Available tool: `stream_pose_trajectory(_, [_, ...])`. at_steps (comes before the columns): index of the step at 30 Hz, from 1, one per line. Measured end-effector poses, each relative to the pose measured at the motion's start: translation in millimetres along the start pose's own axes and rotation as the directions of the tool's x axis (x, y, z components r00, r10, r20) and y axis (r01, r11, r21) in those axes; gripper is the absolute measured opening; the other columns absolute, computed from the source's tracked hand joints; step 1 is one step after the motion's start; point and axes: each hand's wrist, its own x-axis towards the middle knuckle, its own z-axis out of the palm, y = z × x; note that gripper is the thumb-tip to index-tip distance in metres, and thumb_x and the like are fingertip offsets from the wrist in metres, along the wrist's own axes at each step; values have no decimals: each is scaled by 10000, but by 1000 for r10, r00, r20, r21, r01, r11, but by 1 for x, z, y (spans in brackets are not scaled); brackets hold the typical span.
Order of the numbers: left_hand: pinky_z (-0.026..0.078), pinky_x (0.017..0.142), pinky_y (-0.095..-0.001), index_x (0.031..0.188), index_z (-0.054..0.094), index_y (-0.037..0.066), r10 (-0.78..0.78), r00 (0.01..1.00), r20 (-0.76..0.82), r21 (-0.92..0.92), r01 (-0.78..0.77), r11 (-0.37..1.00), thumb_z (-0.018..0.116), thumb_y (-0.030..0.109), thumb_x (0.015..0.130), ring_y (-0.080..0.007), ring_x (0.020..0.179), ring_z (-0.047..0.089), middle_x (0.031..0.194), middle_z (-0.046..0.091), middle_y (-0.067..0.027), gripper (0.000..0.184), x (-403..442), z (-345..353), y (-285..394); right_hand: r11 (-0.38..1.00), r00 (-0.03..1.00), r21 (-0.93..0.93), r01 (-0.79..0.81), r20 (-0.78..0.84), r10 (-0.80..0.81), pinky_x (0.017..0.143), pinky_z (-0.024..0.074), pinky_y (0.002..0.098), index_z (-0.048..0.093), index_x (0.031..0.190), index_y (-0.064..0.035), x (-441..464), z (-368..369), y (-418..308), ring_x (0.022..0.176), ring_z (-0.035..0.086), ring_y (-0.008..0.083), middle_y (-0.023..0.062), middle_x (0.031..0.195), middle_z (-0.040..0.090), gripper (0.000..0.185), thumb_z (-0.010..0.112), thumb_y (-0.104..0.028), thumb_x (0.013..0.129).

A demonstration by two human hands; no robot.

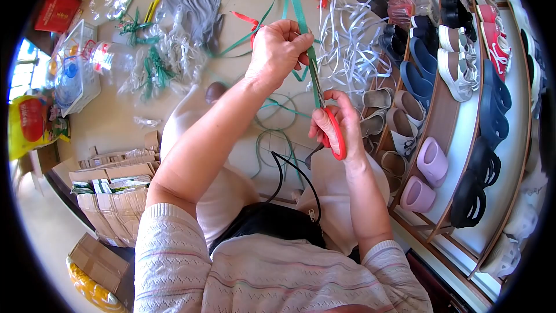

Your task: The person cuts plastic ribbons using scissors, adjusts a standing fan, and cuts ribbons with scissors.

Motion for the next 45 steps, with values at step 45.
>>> stream_pose_trajectory(45, [416, 498, -220, 830, 595, 29, -45, 999, -13, -180, 42, 983, 650, 134, 807, -86, 539, 515, 653, 558, -12, 121, 2, -3, -4, 1000, 999, 0, -31, 14, 31, 357, 275, 178, 558, 886, -46, 2, 7, 6, 418, 370, 17, -63, 549, 419, 337, 657, -359, 809])
